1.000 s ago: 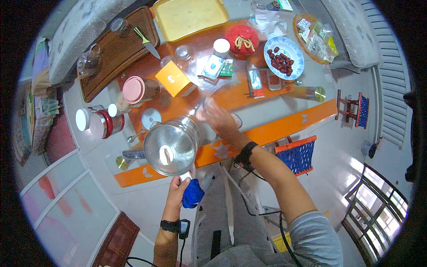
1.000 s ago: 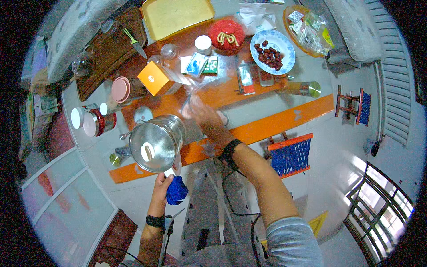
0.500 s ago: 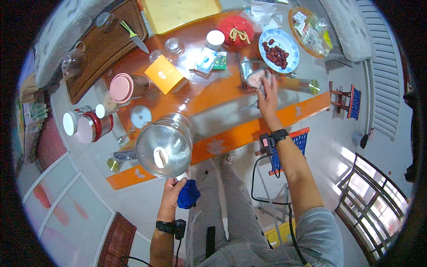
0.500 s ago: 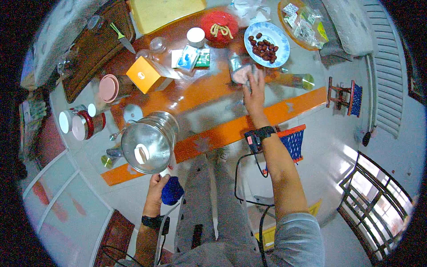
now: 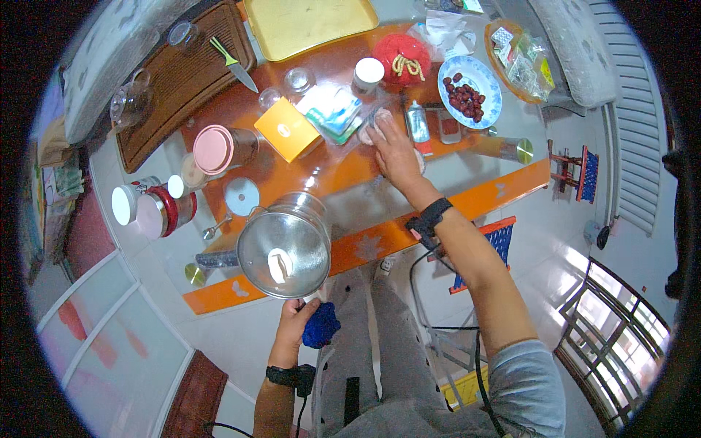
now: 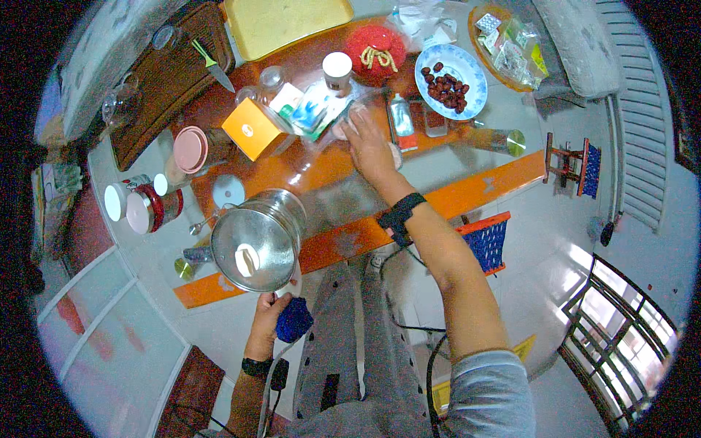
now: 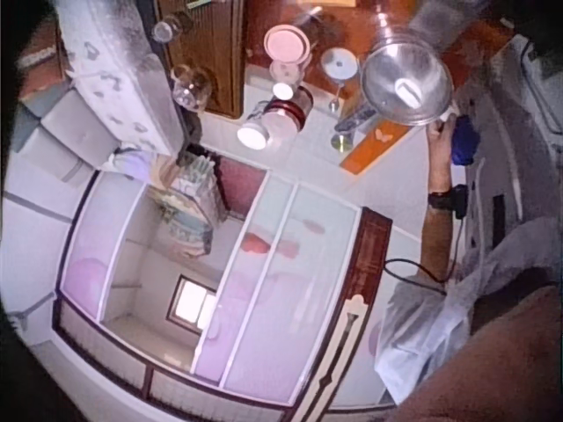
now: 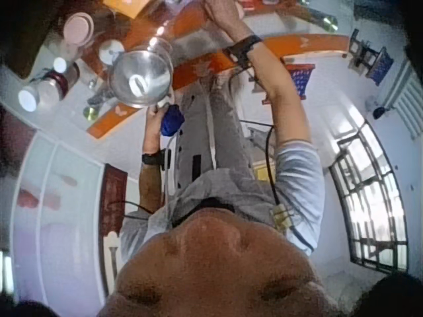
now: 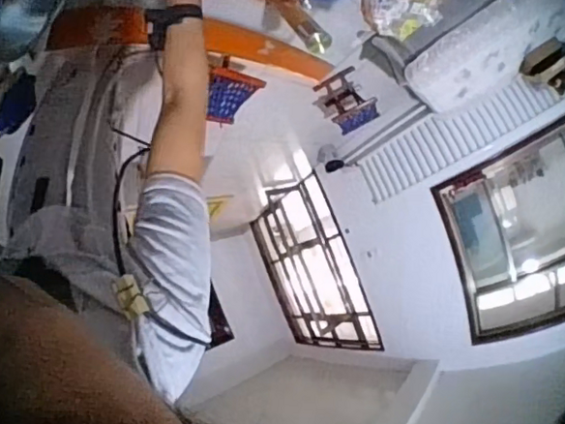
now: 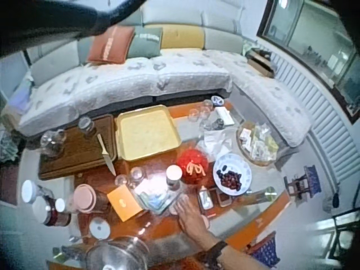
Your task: The person wipes a glass-topped table with a cloth, moving items like a kettle, jars, and a plate of dates aside to clean underneath. They then walk to the kitchen and rinse the cloth under running water.
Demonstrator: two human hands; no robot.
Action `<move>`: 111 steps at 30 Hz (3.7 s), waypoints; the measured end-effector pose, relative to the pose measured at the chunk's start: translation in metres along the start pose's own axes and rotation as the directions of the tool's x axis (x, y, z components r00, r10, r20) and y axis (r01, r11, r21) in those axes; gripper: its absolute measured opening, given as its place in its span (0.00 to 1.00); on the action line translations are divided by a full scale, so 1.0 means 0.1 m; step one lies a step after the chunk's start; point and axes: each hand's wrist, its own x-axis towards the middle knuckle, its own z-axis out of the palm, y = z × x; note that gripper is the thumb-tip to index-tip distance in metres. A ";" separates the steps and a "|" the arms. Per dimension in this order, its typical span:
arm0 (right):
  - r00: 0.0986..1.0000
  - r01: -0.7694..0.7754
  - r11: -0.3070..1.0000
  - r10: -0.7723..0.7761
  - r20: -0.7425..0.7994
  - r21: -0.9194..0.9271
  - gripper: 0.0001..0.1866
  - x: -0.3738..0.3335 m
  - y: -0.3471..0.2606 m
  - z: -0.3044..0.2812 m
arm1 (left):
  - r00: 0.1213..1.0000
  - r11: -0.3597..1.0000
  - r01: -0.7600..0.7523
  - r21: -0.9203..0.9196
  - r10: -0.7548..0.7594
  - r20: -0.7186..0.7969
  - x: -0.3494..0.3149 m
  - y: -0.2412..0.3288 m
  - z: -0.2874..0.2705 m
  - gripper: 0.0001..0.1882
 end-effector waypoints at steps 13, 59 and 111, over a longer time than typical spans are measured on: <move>0.983 0.023 0.999 -0.030 -0.179 -0.042 0.27 0.14 0.04 0.06 | 0.999 0.999 -0.011 -0.046 0.013 0.043 -0.02 0.02 -0.02 0.18; 0.593 -0.772 0.634 0.690 -0.415 -0.049 0.25 -2.18 3.37 -1.78 | 0.934 0.943 -0.319 0.097 0.296 0.199 2.32 1.25 3.48 0.22; 0.906 -0.192 0.884 0.327 -0.269 0.427 0.18 0.19 2.39 -1.29 | 0.976 0.944 -0.219 -0.246 0.208 -0.072 1.38 -0.05 2.11 0.26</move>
